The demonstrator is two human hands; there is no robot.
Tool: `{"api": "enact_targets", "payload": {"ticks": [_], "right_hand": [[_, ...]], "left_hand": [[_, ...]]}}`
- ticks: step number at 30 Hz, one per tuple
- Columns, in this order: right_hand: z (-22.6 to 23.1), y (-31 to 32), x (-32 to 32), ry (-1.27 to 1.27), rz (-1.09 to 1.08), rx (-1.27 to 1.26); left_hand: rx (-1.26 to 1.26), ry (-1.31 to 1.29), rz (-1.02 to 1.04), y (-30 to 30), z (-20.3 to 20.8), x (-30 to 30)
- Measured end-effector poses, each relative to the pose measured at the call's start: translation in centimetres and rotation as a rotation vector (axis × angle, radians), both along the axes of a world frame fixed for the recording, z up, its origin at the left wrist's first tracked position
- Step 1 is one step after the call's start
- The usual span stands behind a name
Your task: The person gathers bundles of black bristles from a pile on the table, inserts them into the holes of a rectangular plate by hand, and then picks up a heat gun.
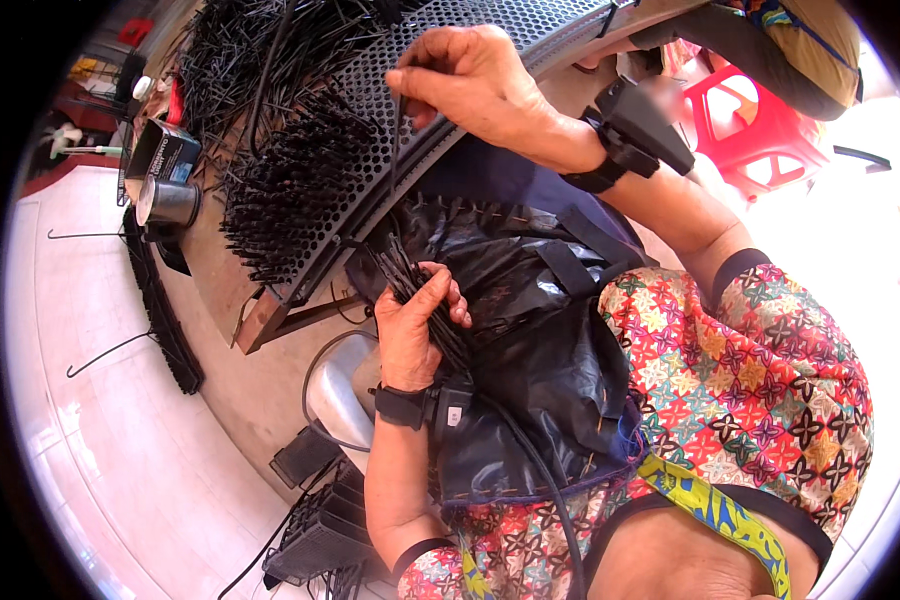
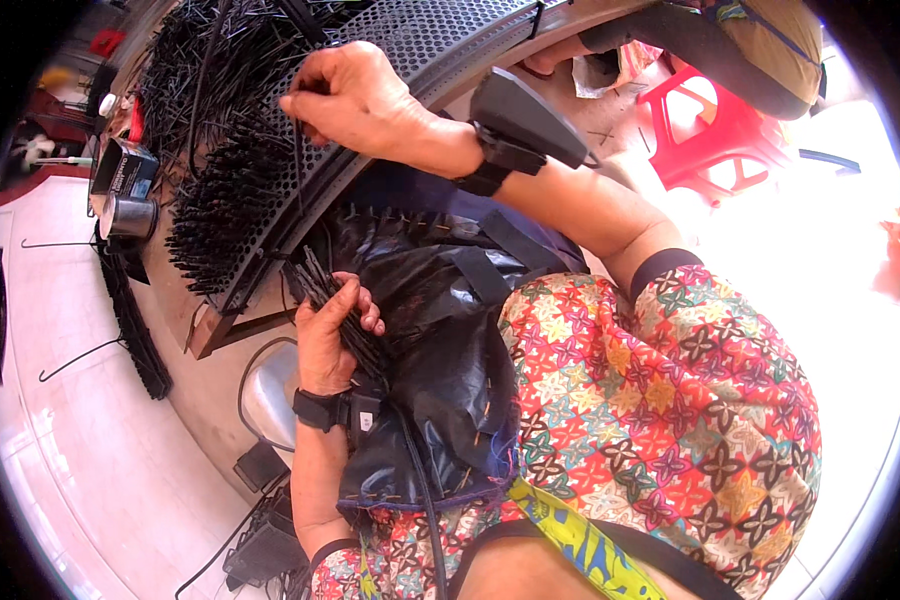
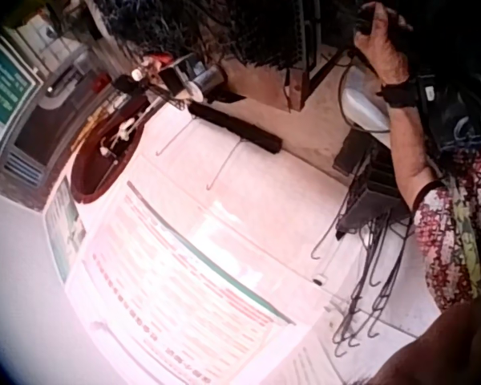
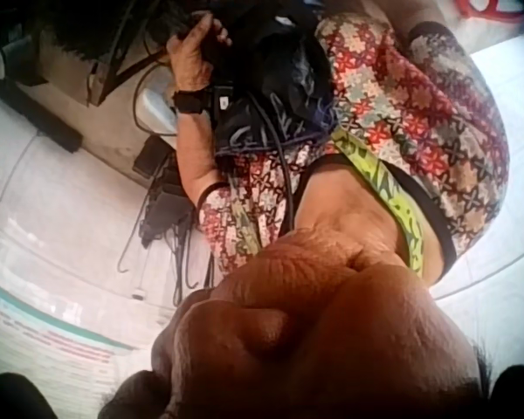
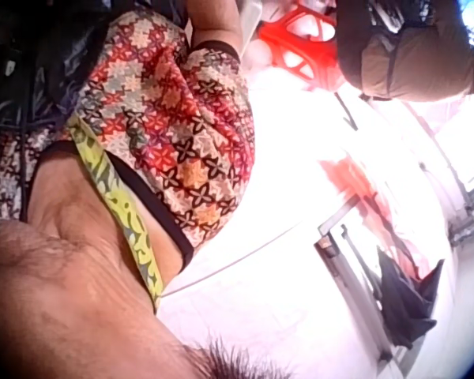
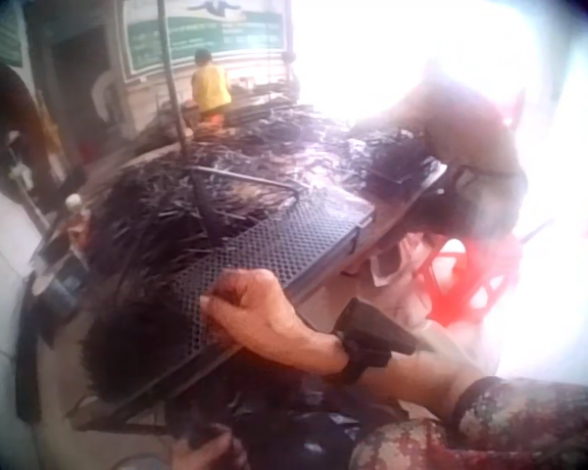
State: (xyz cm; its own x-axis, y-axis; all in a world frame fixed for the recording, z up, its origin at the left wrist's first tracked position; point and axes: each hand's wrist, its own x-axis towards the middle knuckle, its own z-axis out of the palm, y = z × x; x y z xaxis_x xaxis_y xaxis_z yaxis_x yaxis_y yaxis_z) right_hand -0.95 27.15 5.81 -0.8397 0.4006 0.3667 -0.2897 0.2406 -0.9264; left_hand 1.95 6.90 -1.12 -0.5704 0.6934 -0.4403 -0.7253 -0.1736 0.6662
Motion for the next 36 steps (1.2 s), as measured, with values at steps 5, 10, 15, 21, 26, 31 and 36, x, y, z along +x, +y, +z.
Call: {"api": "enact_targets", "payload": {"ticks": [5,10,15,21,26,31,36], "right_hand": [[-0.5,-1.1,-2.0,0.241,-0.193,0.317],[-1.7,-2.2,-1.8,0.332,-0.132,0.623],[-3.2,-2.4,-1.9,0.342,0.001,0.696],[-1.8,-1.8,-2.0,0.351,0.055,0.753],[-0.7,-2.1,-2.2,0.387,0.099,0.808],[-0.4,-1.8,-2.7,0.381,0.112,0.790],[-0.1,-0.9,-3.1,0.294,0.062,0.724]], "left_hand": [[-0.007,-0.024,0.007,0.0,0.1,-0.1],[-0.006,-0.022,0.004,-0.1,0.0,-0.2],[-0.003,-0.022,-0.008,-0.1,-0.3,-0.2],[0.011,-0.042,-0.053,-0.1,-0.3,-0.2],[0.013,-0.013,-0.092,-0.3,-0.5,-0.3],[0.011,-0.014,-0.139,-0.1,-0.5,-0.3],[0.001,-0.029,-0.217,-0.2,-0.4,-0.3]]}}
